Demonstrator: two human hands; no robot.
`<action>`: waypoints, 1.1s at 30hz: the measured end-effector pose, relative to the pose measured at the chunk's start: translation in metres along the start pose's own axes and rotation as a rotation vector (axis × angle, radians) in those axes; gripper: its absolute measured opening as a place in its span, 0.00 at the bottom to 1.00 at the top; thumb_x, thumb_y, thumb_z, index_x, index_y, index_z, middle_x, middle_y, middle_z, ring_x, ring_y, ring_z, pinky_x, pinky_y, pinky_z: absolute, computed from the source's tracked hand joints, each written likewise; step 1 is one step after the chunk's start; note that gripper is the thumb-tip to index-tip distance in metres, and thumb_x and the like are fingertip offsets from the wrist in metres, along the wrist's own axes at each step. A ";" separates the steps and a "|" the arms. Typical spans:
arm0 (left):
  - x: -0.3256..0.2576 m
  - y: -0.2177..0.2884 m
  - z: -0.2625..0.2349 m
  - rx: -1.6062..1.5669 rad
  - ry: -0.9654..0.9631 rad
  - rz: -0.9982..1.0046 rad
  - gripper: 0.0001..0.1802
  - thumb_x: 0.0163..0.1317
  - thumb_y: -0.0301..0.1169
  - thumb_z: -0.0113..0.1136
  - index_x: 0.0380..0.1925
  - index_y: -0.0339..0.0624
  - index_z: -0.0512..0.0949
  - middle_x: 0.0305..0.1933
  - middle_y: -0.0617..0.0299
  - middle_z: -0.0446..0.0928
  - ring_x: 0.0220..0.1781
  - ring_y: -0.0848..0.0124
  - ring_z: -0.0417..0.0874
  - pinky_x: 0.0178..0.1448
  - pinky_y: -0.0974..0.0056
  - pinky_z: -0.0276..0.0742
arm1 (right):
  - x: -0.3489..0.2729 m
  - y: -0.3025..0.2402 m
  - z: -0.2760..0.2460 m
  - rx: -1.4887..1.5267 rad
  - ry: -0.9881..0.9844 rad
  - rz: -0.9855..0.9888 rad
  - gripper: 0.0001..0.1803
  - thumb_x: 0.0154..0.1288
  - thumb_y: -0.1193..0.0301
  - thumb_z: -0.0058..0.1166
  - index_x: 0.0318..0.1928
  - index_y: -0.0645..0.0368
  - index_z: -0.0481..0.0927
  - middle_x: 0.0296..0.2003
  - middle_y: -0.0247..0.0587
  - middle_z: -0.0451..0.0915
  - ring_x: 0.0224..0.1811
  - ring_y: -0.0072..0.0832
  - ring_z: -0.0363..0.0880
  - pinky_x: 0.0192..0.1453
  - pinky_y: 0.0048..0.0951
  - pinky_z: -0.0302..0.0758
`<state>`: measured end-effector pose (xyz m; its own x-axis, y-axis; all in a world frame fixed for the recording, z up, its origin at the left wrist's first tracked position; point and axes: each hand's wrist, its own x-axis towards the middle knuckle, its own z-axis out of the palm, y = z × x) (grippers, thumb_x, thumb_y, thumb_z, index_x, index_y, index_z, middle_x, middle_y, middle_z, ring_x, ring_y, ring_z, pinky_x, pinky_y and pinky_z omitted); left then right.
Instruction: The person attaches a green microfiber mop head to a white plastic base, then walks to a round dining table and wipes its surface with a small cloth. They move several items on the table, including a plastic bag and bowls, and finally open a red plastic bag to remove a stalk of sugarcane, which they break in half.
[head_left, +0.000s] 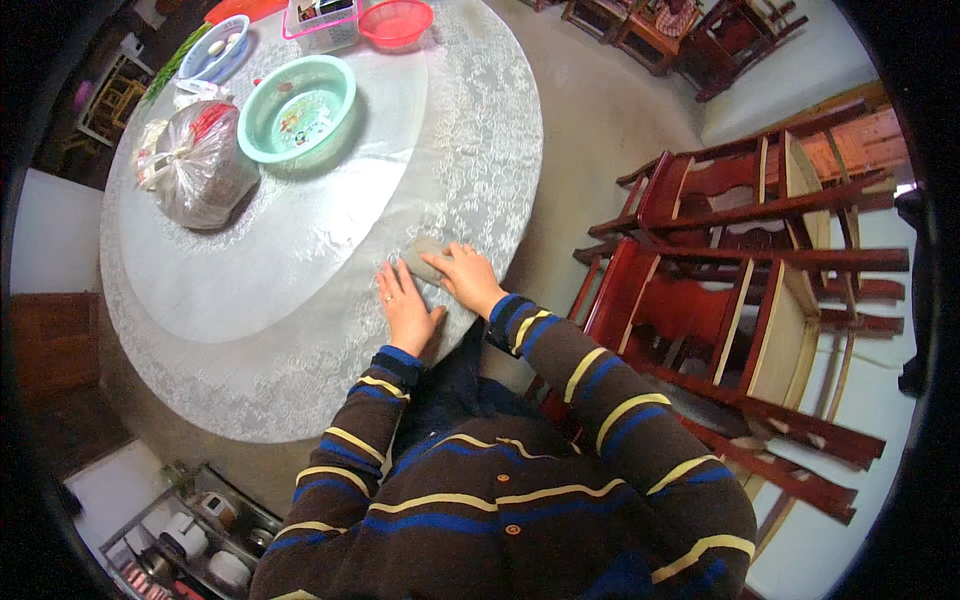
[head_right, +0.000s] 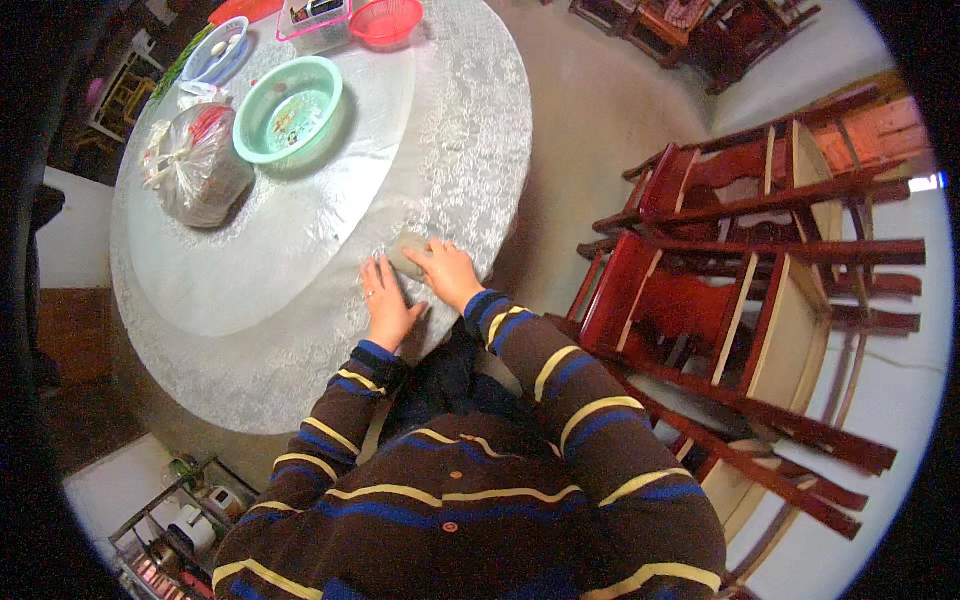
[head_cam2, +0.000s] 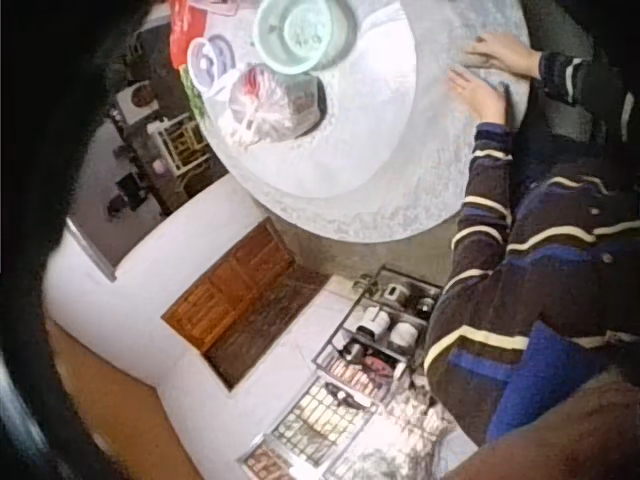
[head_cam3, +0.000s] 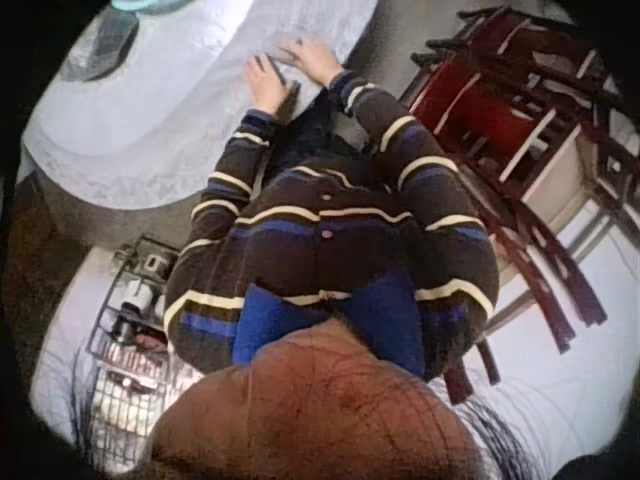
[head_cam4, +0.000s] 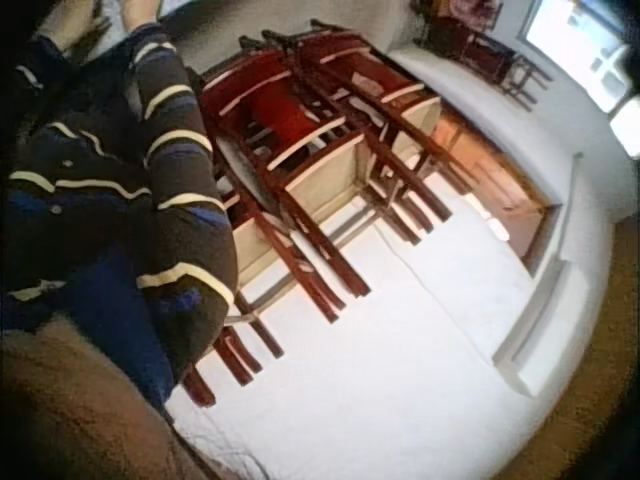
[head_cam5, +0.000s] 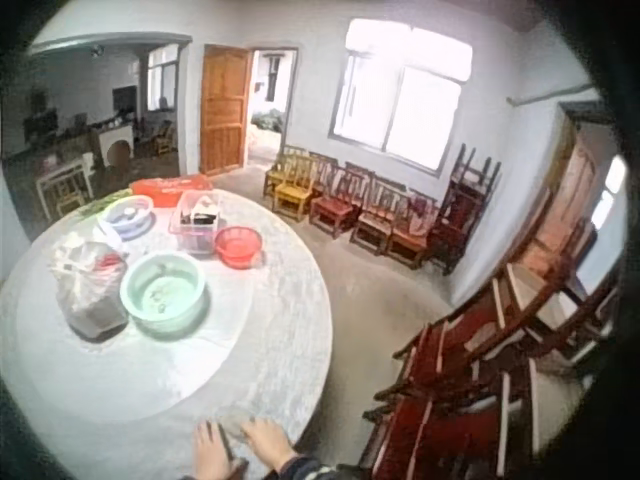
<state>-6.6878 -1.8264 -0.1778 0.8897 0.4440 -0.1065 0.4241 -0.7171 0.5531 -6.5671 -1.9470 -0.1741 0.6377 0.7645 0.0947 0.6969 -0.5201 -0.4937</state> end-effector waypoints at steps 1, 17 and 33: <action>0.014 0.011 0.004 -0.052 0.018 0.047 0.67 0.41 0.33 0.81 0.77 0.36 0.46 0.80 0.37 0.44 0.81 0.35 0.45 0.80 0.38 0.47 | 0.005 0.005 -0.005 -0.010 -0.027 0.005 0.32 0.55 0.74 0.62 0.62 0.36 0.79 0.47 0.43 0.76 0.47 0.46 0.78 0.48 0.45 0.79; 0.134 0.082 0.028 -0.009 -0.125 -0.121 0.60 0.41 0.30 0.79 0.75 0.39 0.56 0.82 0.42 0.43 0.82 0.38 0.44 0.78 0.35 0.51 | 0.118 0.114 -0.073 -0.024 -0.064 0.036 0.32 0.55 0.73 0.64 0.63 0.36 0.78 0.48 0.42 0.76 0.49 0.44 0.78 0.50 0.43 0.79; 0.176 0.123 0.037 0.192 -0.186 -0.467 0.31 0.52 0.38 0.72 0.58 0.42 0.79 0.77 0.45 0.59 0.78 0.39 0.55 0.75 0.28 0.51 | 0.229 0.210 -0.119 0.017 -0.187 -0.167 0.32 0.55 0.73 0.65 0.63 0.37 0.78 0.47 0.41 0.76 0.50 0.43 0.77 0.51 0.42 0.78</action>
<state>-6.4731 -1.8567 -0.1592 0.6062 0.6494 -0.4591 0.7899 -0.5589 0.2523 -6.2359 -1.9257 -0.1533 0.4416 0.8971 0.0152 0.7808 -0.3759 -0.4990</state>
